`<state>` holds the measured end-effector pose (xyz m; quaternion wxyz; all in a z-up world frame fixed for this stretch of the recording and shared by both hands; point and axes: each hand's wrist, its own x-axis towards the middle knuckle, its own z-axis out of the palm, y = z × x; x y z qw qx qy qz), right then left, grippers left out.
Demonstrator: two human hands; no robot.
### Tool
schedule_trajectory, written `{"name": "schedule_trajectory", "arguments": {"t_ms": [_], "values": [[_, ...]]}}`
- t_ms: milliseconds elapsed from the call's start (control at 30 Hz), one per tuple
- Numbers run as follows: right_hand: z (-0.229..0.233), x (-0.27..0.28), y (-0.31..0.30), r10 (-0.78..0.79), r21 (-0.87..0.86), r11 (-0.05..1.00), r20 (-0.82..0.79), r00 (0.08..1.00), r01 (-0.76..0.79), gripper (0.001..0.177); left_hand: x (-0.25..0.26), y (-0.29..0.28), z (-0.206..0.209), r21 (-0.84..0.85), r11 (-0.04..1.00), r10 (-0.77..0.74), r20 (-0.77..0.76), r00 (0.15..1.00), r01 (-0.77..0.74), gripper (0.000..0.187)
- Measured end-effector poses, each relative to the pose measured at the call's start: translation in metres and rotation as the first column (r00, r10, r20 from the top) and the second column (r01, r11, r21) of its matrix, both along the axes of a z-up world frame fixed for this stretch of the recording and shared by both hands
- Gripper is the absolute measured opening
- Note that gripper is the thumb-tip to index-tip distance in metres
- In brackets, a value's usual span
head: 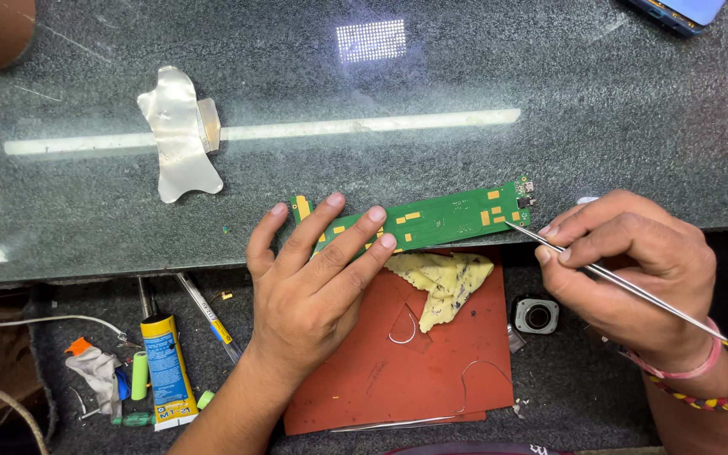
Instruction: The person uses tweezers to carefully remove small components from a green circuit board. They repeatedly probe and lift tiny parts from the board's surface, occasionally flipping the board to access different sides. The removed components are placed on a red mat.
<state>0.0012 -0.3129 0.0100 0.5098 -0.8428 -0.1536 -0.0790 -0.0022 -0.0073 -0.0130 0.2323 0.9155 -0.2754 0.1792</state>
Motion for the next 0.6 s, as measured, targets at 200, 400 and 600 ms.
{"name": "schedule_trajectory", "arguments": {"t_ms": [200,400,600], "values": [[-0.0015,0.0001,0.0004,-0.026,-0.031,0.999,0.001,1.000,0.026,0.020,0.0002,0.0001,-0.0002,0.000,1.000,-0.003,-0.002,1.000,0.003,0.029],[-0.0018,0.0000,0.0022,-0.071,-0.009,0.997,-0.051,0.996,0.071,0.018,0.0005,-0.0003,-0.0005,-0.001,1.000,-0.001,-0.003,1.000,0.001,0.027],[-0.0001,-0.0010,0.0012,-0.054,0.025,0.998,-0.086,0.995,0.057,0.017,0.0004,-0.0002,-0.0002,0.001,1.000,0.002,-0.002,1.000,-0.002,0.028]]}}
